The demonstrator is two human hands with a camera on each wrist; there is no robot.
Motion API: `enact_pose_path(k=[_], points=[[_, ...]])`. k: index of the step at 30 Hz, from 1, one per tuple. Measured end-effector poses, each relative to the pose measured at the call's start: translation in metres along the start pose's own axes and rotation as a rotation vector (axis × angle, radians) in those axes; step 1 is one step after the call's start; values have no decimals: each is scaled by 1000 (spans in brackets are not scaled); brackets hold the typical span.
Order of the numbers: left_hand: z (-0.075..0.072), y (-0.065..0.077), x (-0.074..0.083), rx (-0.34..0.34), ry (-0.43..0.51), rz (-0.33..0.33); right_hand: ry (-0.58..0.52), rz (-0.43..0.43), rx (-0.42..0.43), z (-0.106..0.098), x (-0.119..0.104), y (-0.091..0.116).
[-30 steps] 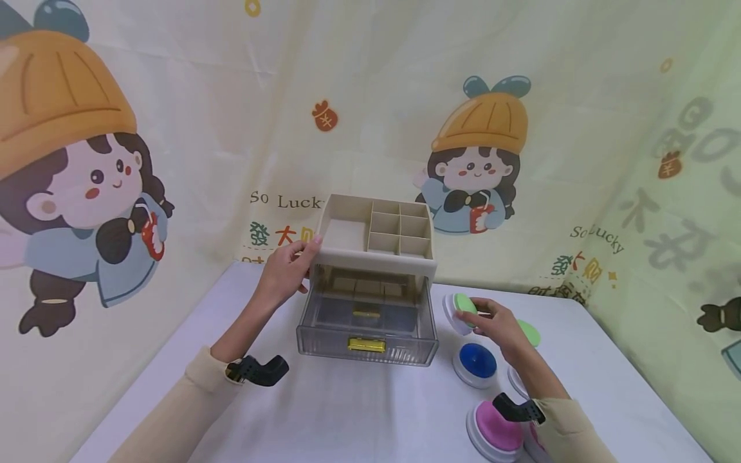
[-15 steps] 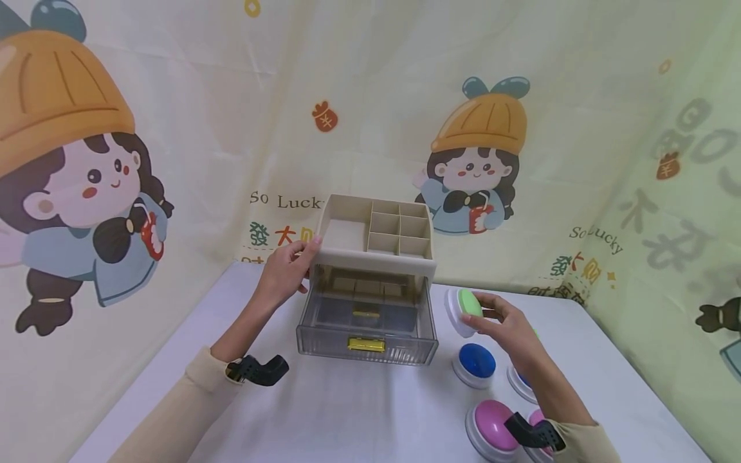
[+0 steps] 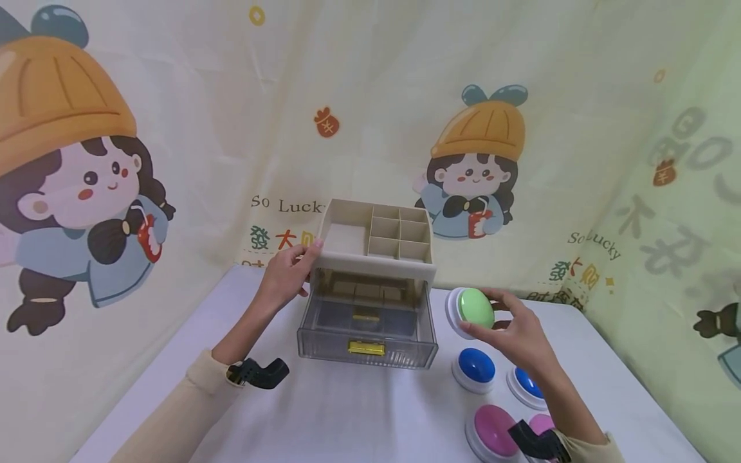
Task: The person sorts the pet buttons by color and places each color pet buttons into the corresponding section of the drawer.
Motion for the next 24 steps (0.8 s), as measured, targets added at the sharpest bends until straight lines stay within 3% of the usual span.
enact_pose_path(k=[10,24], points=[[1,1,0,-13,-1,-5,-3,-100,30,-8,-32,11],[0,2,1,-4,-16,5,-53,-262,16,-2,-78,17]])
Point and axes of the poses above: each hand's wrist, its own y-axis away from the middle knuckle, its own z-axis out of the palm, x = y × z, the point moved 4 cm from there along -y, towards the middle knuckle, and after that the axes turned 6 degrees about -x, right-handed, at the moved point
